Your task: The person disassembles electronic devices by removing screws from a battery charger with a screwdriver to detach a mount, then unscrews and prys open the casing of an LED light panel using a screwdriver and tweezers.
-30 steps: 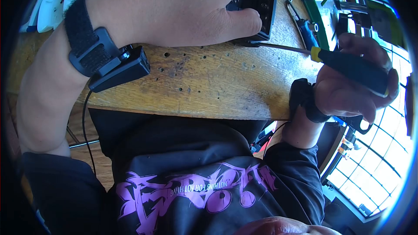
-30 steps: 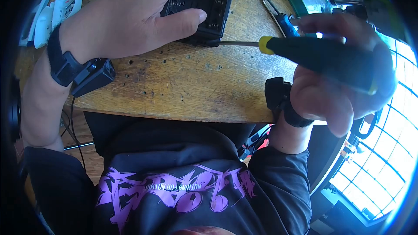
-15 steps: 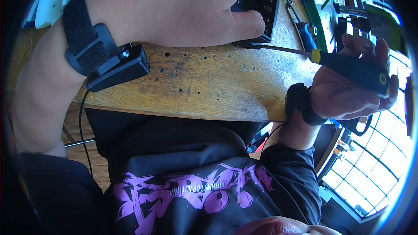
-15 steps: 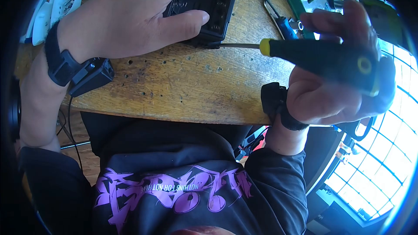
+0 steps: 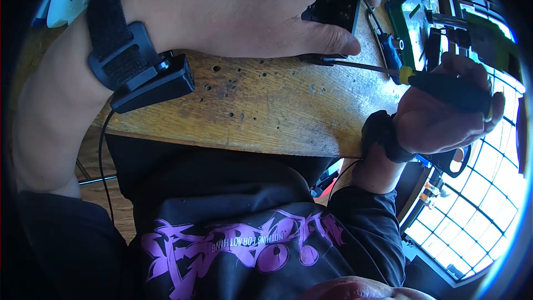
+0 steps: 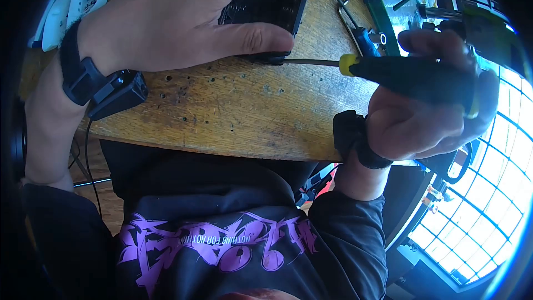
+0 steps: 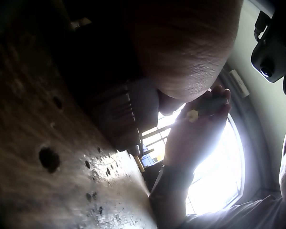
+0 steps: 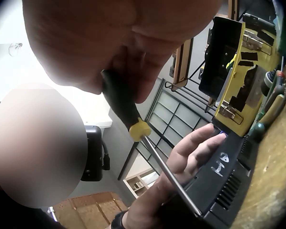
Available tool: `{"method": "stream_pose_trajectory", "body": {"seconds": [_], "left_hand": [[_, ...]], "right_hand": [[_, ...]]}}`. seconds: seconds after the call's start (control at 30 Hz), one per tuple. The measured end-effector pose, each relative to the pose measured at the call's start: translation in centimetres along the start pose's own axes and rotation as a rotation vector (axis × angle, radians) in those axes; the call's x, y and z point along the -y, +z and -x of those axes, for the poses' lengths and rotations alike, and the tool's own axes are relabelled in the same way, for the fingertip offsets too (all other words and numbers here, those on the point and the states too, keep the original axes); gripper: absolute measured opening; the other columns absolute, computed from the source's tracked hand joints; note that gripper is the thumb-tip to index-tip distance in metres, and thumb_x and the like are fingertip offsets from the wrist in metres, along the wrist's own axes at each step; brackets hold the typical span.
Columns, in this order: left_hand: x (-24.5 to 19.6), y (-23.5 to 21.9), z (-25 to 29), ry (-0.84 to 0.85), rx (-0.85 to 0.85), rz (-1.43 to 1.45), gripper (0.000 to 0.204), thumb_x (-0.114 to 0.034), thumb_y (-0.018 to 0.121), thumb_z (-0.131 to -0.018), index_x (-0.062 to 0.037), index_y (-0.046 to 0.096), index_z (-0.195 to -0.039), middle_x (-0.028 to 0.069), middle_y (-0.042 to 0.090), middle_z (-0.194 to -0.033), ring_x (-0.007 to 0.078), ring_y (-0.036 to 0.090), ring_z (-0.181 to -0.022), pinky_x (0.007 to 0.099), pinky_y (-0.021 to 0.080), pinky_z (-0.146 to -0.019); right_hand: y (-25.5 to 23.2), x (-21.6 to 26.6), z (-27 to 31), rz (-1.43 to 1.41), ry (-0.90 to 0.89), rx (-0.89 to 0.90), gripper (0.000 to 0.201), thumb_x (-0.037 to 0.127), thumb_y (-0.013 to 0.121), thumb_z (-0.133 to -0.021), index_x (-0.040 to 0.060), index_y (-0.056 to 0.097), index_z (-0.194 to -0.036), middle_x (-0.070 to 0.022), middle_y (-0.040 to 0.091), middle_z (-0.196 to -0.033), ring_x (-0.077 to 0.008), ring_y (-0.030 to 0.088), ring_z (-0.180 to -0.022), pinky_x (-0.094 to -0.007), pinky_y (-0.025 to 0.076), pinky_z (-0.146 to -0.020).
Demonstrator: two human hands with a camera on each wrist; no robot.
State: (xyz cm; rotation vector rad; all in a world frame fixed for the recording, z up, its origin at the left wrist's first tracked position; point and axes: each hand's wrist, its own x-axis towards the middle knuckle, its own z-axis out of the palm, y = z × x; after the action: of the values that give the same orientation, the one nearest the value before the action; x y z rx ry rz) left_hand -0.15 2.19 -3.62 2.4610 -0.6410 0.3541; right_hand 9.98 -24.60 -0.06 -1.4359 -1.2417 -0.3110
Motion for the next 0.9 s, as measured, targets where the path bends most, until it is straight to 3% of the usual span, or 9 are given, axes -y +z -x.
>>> {"method": "stream_pose_trajectory", "body": {"seconds": [0.1,0.2,0.27,0.37,0.47,0.57,0.6,0.67,0.9], "left_hand": [[0.5,0.7,-0.2,-0.03,0.001,-0.079,0.051,-0.041,0.061,-0.101,-0.0023,0.058,-0.135,0.0234,0.042,-0.138,0.0401,0.038,-0.136,0.0543,0.034,-0.112],[1.4,1.4,-0.4,-0.002,-0.055,-0.012,0.051,-0.042,0.063,-0.099,-0.0021,0.061,-0.131,0.0233,0.042,-0.141,0.0424,0.037,-0.137,0.0553,0.034,-0.113],[0.5,1.0,-0.3,0.031,-0.097,0.05,0.051,-0.043,0.064,-0.099,-0.0022,0.062,-0.13,0.0231,0.041,-0.142,0.0434,0.036,-0.137,0.0559,0.034,-0.113],[-2.9,-1.5,0.0,-0.15,0.017,0.0,0.052,-0.044,0.066,-0.097,-0.0035,0.063,-0.128,0.0232,0.041,-0.143,0.0442,0.037,-0.137,0.0576,0.035,-0.113],[-3.5,-2.0,-0.4,-0.213,0.071,-0.008,0.052,-0.045,0.067,-0.096,-0.0044,0.063,-0.128,0.0235,0.04,-0.145,0.0461,0.037,-0.138,0.0587,0.037,-0.113],[-3.8,-2.1,-0.2,-0.259,0.074,-0.009,0.051,-0.043,0.068,-0.096,-0.0042,0.063,-0.129,0.0234,0.04,-0.147,0.0476,0.037,-0.138,0.0588,0.038,-0.113],[-3.7,-2.1,-0.1,-0.251,0.062,0.006,0.051,-0.042,0.069,-0.095,-0.0042,0.063,-0.128,0.0231,0.04,-0.147,0.0481,0.037,-0.139,0.0589,0.038,-0.114],[-3.6,-2.0,0.0,-0.245,0.05,0.019,0.051,-0.042,0.069,-0.095,-0.0043,0.063,-0.128,0.0228,0.04,-0.147,0.0486,0.037,-0.139,0.059,0.038,-0.114],[-3.6,-2.3,-0.2,-0.232,0.03,0.029,0.049,-0.041,0.07,-0.094,-0.0044,0.065,-0.127,0.0224,0.042,-0.145,0.0481,0.039,-0.137,0.0582,0.037,-0.114]], "right_hand": [[-2.5,-1.6,0.1,-0.306,-0.171,0.052,0.05,0.038,0.047,-0.111,0.008,0.04,-0.15,-0.0232,0.062,-0.13,-0.0347,0.069,-0.105,-0.0485,0.062,-0.088],[-3.1,-0.7,-0.3,-0.224,-0.078,0.187,0.047,0.044,0.051,-0.108,0.0129,0.049,-0.143,-0.0187,0.063,-0.133,-0.0305,0.064,-0.121,-0.0501,0.056,-0.103],[-1.2,0.3,0.0,-0.009,0.092,-0.055,0.052,0.053,0.053,-0.105,0.0168,0.051,-0.142,-0.0169,0.065,-0.129,-0.0293,0.062,-0.122,-0.0498,0.056,-0.102],[0.9,1.0,-0.5,-0.002,0.146,-0.076,0.052,0.054,0.053,-0.104,0.0174,0.051,-0.141,-0.0168,0.066,-0.127,-0.0299,0.065,-0.119,-0.0495,0.056,-0.101],[-1.7,-0.9,-0.4,-0.251,-0.006,0.151,0.05,0.048,0.052,-0.107,0.0143,0.049,-0.144,-0.0169,0.065,-0.127,-0.0307,0.067,-0.116,-0.049,0.055,-0.101],[-3.2,-1.6,-0.8,-0.172,-0.064,0.188,0.052,0.048,0.049,-0.108,0.0126,0.046,-0.147,-0.018,0.065,-0.13,-0.0318,0.068,-0.115,-0.0508,0.054,-0.104],[-2.6,-1.2,-0.6,-0.175,-0.063,0.19,0.052,0.048,0.049,-0.108,0.0126,0.046,-0.147,-0.018,0.065,-0.13,-0.0318,0.068,-0.115,-0.0508,0.054,-0.104],[-0.6,-0.2,0.0,0.104,0.045,-0.052,0.054,0.05,0.048,-0.108,0.013,0.046,-0.148,-0.017,0.065,-0.129,-0.0314,0.068,-0.115,-0.0513,0.054,-0.104],[-0.1,-0.9,-0.5,-0.094,0.084,0.022,0.049,0.043,0.05,-0.109,0.0126,0.046,-0.147,-0.0154,0.066,-0.128,-0.0316,0.068,-0.114,-0.0525,0.055,-0.104]]}}
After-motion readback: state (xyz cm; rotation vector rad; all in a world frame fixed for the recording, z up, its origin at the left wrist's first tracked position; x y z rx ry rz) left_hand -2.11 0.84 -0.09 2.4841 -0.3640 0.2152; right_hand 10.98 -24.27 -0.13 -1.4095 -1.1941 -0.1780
